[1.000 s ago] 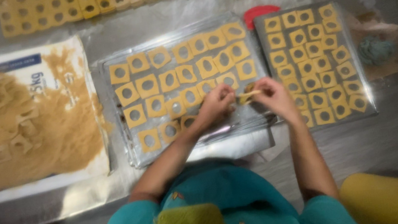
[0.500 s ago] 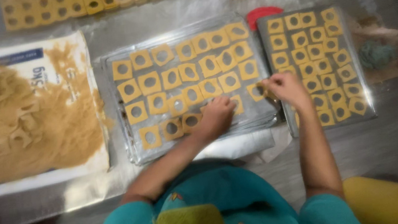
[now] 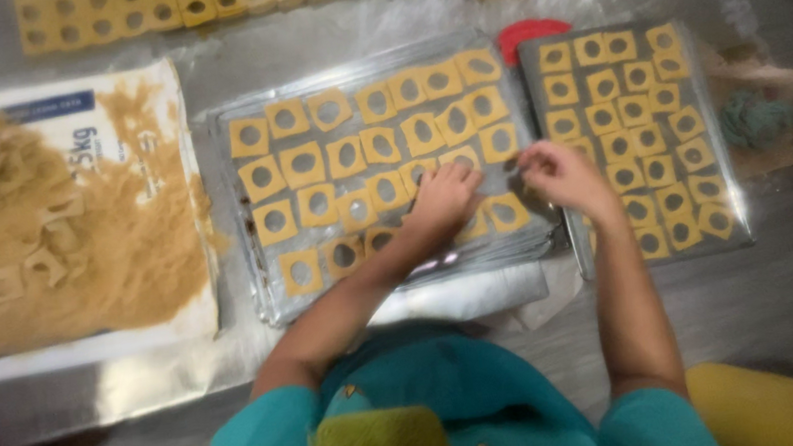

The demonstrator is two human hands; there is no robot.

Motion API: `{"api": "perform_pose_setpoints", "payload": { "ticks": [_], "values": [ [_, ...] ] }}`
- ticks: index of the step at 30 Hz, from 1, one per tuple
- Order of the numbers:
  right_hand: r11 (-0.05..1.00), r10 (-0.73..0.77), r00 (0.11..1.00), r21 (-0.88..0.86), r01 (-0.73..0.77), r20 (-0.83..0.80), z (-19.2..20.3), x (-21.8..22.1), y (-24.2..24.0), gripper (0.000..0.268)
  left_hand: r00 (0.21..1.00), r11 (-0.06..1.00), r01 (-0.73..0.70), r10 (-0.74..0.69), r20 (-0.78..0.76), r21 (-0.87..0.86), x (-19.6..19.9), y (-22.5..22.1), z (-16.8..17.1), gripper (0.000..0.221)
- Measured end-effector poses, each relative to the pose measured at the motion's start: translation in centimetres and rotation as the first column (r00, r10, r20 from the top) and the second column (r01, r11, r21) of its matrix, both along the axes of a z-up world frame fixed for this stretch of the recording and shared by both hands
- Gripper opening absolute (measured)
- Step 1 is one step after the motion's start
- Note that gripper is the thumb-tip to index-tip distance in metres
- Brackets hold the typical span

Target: The person repeatedly picks up square-shaped snacks from a large pile and arranges them in neat rows on metal trays. A second person is visible working alongside, performing a similar task.

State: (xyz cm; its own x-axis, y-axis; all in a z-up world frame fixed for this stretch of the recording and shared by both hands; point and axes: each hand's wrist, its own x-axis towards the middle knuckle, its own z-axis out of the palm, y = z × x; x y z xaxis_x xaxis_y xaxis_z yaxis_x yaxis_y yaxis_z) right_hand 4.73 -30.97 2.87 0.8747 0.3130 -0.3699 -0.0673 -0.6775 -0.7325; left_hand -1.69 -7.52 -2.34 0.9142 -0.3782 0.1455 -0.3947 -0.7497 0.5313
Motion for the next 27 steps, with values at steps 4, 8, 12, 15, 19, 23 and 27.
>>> {"api": "perform_pose_setpoints", "payload": {
  "ticks": [4,8,12,15,19,23,27],
  "values": [
    [0.954,-0.031,0.998,0.297,0.047,-0.058,-1.9,2.4,-0.6,0.025,0.984,0.983,0.055,-0.023,-0.175,0.177,1.0,-1.4,1.8,0.057],
    [0.999,-0.040,0.988,0.001,0.041,0.147,-4.0,2.8,-0.9,0.036,0.981,0.989,0.013,0.016,-0.191,0.150,1.0,-1.5,2.0,0.065],
    [0.999,-0.041,0.958,-0.009,0.045,0.285,-4.9,2.5,-0.9,0.037,0.991,0.994,0.068,-0.057,-0.120,0.086,1.4,-1.9,1.0,0.044],
    [0.990,-0.114,0.956,-0.053,0.133,0.272,-5.1,2.0,-0.7,0.034,0.981,0.979,0.183,-0.176,-0.083,0.094,0.0,-3.1,-0.1,0.031],
    [0.978,-0.160,0.969,0.160,0.131,0.187,-4.5,1.9,0.0,0.027,0.981,0.983,0.184,-0.185,0.058,0.017,-1.5,-4.2,-1.4,0.023],
    [0.975,-0.104,0.952,-0.159,0.155,0.289,-3.3,1.2,0.2,0.028,0.990,0.987,0.139,-0.140,-0.006,-0.081,-0.2,-4.9,-2.5,0.030],
    [0.970,0.022,0.910,-0.228,0.080,0.414,-2.8,0.2,0.2,0.030,0.942,0.998,0.066,-0.062,0.331,-0.001,1.5,-5.1,-3.3,0.034]
  ]
}}
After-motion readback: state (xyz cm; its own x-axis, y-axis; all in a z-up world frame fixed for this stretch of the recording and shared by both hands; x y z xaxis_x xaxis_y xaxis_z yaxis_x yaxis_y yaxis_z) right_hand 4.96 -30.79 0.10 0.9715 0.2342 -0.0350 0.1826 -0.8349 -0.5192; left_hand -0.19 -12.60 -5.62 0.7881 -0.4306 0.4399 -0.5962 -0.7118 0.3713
